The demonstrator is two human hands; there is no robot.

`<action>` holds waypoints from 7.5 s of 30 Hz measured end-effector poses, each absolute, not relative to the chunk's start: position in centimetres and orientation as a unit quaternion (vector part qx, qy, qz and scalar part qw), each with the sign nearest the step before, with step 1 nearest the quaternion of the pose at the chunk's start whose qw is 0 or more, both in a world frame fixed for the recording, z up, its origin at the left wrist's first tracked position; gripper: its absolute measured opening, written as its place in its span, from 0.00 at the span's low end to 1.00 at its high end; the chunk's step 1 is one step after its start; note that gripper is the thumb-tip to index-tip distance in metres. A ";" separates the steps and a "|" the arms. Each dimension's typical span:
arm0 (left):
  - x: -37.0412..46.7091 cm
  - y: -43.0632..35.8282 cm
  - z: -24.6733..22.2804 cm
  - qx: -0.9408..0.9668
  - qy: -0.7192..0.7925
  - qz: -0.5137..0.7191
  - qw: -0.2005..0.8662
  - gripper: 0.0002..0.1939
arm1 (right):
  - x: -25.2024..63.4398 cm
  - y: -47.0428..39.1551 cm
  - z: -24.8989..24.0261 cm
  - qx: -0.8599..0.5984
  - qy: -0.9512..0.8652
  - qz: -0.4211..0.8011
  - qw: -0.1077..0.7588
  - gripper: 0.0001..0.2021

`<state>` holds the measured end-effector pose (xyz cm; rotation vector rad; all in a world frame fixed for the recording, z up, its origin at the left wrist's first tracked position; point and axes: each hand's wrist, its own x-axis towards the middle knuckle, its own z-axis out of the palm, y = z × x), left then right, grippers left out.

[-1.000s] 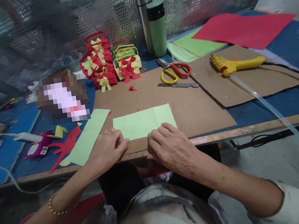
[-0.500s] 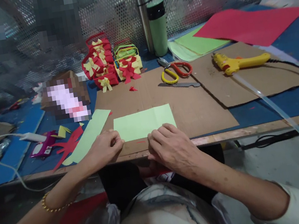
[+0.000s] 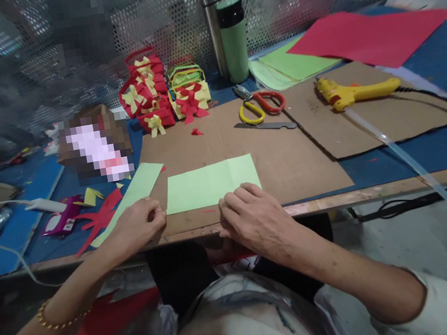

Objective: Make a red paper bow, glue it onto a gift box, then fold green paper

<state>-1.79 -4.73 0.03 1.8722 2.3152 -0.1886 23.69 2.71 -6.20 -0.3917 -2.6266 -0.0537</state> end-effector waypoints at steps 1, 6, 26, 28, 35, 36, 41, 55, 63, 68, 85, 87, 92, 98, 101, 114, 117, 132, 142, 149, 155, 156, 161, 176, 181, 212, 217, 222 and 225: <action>-1.5 -5.0 -0.1 0.636 0.769 -0.062 0.037 0.13 | 23.7 2.7 -6.1 -0.143 -0.960 -0.020 0.239 0.10; 1.0 -5.3 -0.7 0.710 0.700 0.076 -0.006 0.08 | 23.6 2.7 -5.6 -0.143 -0.964 -0.015 0.222 0.11; 1.0 -1.9 -1.3 0.663 0.732 -0.016 0.157 0.12 | 24.1 2.7 -5.6 -0.173 -0.964 0.023 0.200 0.12; 1.1 -1.8 -1.2 0.667 0.727 -0.019 0.161 0.10 | 24.3 3.1 -5.3 -0.172 -0.964 0.045 0.197 0.13; 1.6 -1.6 -0.8 0.705 0.698 -0.056 0.113 0.14 | 23.7 3.6 -4.3 -0.206 -0.955 0.046 0.206 0.14; 1.5 -1.6 -0.9 0.710 0.693 -0.052 0.112 0.15 | 23.4 3.6 -4.3 -0.221 -0.953 0.031 0.204 0.15; 1.3 -1.4 -0.4 0.737 0.666 -0.058 0.102 0.15 | 21.7 3.4 -4.0 -0.288 -0.937 -0.059 0.187 0.15; 1.0 -1.7 -1.4 0.776 0.622 -0.068 0.083 0.18 | 18.2 4.0 -1.8 -0.465 -0.876 0.111 -0.072 0.21; 0.9 -1.7 -1.3 0.770 0.628 -0.067 0.086 0.18 | 17.6 5.6 0.0 -0.461 -0.845 0.241 -0.127 0.18; 1.1 -1.7 -1.1 0.769 0.629 -0.079 0.087 0.17 | 18.2 5.7 0.0 -0.478 -0.808 0.326 -0.111 0.16; 1.4 -1.9 -0.5 0.764 0.633 -0.105 0.074 0.18 | 18.5 5.9 -0.6 -0.442 -0.878 0.142 -0.121 0.23; 1.4 -1.9 -0.6 0.763 0.633 -0.110 0.073 0.18 | 18.6 6.2 -0.5 -0.437 -0.876 0.165 -0.123 0.21; 1.4 -2.0 -0.5 0.762 0.634 -0.105 0.079 0.17 | 18.8 6.6 0.3 -0.441 -0.841 0.285 -0.130 0.15; 1.3 -2.0 -0.5 0.764 0.632 -0.100 0.084 0.18 | 19.4 6.6 0.3 -0.458 -0.799 0.372 -0.115 0.13; 1.3 -1.9 -0.6 0.763 0.634 -0.091 0.090 0.17 | 20.2 6.7 -0.1 -0.470 -0.787 0.388 -0.094 0.14; 1.6 -1.7 -0.1 0.747 0.648 -0.110 0.100 0.16 | 23.2 7.6 -0.8 -0.469 -0.769 0.432 -0.050 0.14; 1.6 -1.8 -0.1 0.751 0.643 -0.120 0.089 0.18 | 23.7 7.8 -0.8 -0.483 -0.761 0.430 -0.055 0.14; 1.5 -1.8 0.4 0.753 0.639 -0.134 0.083 0.17 | 25.5 8.3 -0.3 -0.519 -0.754 0.399 -0.054 0.17; 1.5 -1.8 0.3 0.750 0.644 -0.122 0.089 0.15 | 26.3 8.4 -0.1 -0.514 -0.751 0.414 -0.039 0.16; 1.5 -1.8 0.3 0.751 0.643 -0.126 0.086 0.16 | 27.1 8.0 0.0 -0.534 -0.763 0.363 -0.032 0.15; 1.6 -1.7 0.4 0.748 0.645 -0.132 0.083 0.16 | 27.7 6.7 -1.8 -0.378 -0.897 0.175 0.150 0.15; 1.6 -1.7 0.4 0.749 0.644 -0.131 0.081 0.16 | 27.8 6.5 -2.3 -0.331 -0.918 0.155 0.155 0.15; 1.7 -2.0 0.3 0.751 0.641 -0.143 0.063 0.17 | 28.0 5.5 -3.7 -0.248 -0.964 0.001 0.093 0.14; 4.2 -2.5 -1.2 0.776 0.623 -0.031 -0.095 0.09 | 26.3 5.1 -3.7 -0.218 -0.947 -0.225 0.071 0.09; 6.2 -3.3 -4.5 0.826 0.537 0.093 -0.141 0.11 | 27.2 4.4 -4.1 -0.204 -0.953 -0.195 0.111 0.11; 5.5 -4.0 -4.9 0.843 0.510 0.063 -0.157 0.30 | 26.8 8.4 -5.8 -0.232 -0.914 0.185 0.276 0.07; 5.5 -4.0 -5.0 0.839 0.519 0.058 -0.151 0.33 | 26.0 8.7 -5.6 -0.256 -0.897 0.243 0.268 0.07; 5.5 -3.9 -4.8 0.833 0.539 0.050 -0.113 0.32 | 26.3 8.6 -5.2 -0.253 -0.866 0.342 0.263 0.06; 5.5 -4.0 -5.0 0.827 0.550 0.053 -0.106 0.31 | 26.2 8.6 -5.4 -0.254 -0.875 0.320 0.260 0.07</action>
